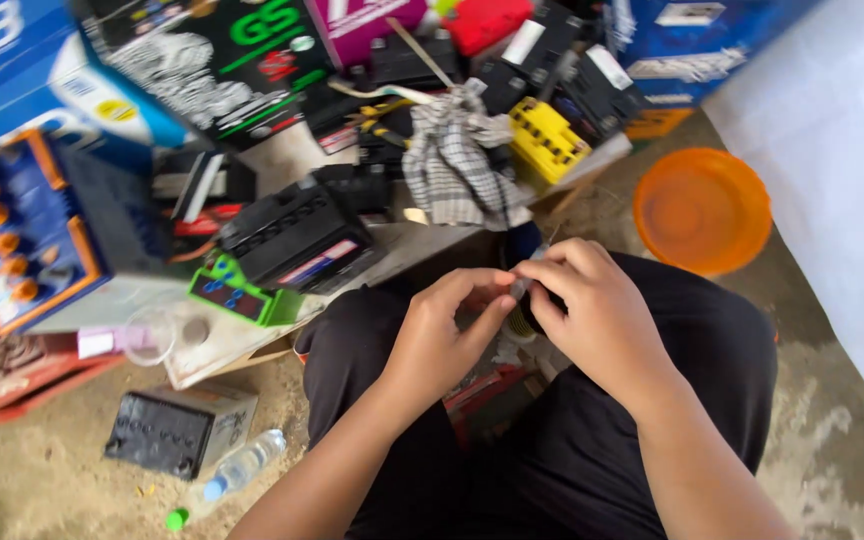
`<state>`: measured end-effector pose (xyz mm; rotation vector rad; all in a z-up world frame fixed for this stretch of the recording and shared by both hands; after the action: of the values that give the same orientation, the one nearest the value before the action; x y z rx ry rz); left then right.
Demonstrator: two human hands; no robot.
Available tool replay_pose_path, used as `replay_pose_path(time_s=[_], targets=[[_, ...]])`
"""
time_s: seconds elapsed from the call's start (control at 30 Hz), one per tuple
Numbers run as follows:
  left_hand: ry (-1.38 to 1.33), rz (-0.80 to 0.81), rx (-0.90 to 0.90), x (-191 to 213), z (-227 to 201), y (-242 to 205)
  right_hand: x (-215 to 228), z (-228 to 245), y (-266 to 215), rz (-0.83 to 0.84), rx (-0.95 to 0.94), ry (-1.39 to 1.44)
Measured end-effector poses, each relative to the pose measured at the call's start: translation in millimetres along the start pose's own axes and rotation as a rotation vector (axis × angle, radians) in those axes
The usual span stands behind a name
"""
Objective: Cleaning a battery casing and refilling the cells with liquid using a syringe.
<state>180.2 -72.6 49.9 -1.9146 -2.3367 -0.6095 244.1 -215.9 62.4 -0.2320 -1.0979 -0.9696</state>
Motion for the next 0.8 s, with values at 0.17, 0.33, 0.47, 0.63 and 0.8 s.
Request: replay_pose_path(time_s=[0.17, 0.33, 0.47, 0.63, 0.8], targets=[[-0.172, 0.146, 0.084, -55.4, 5.4, 25.4, 20.1, -43.6, -26.6, -0.158, -0.191, -0.017], [-0.196, 0.28, 0.118, -104.8, 4.5, 49.2, 25.4, -87.8, -46.3, -0.266, -0.29, 0.0], [-0.116, 0.363, 0.105, -143.1, 16.2, 71.4, 30.0, -124.5, -58.0, -0.341, -0.446, 0.13], [-0.025, 0.431, 0.029, -180.0, 29.3, 100.4, 14.2, -188.0, -76.6, -0.353, -0.913, 0.654], [0.041, 0.572, 0.02, -213.6, 45.9, 110.2, -40.6, -221.8, -78.3, -0.069, -1.388, 1.517]])
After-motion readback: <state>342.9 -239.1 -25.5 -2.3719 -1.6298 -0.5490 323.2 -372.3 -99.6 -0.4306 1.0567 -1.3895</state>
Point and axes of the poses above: each hand's wrist, its own y-axis towards the middle knuckle, its own x-axis out of the back of the hand, z = x × y, the point moved 6 cm from there along y, towards the middle knuckle, and after that the axes turned 8 degrees about -x, right-handed, at the moved point
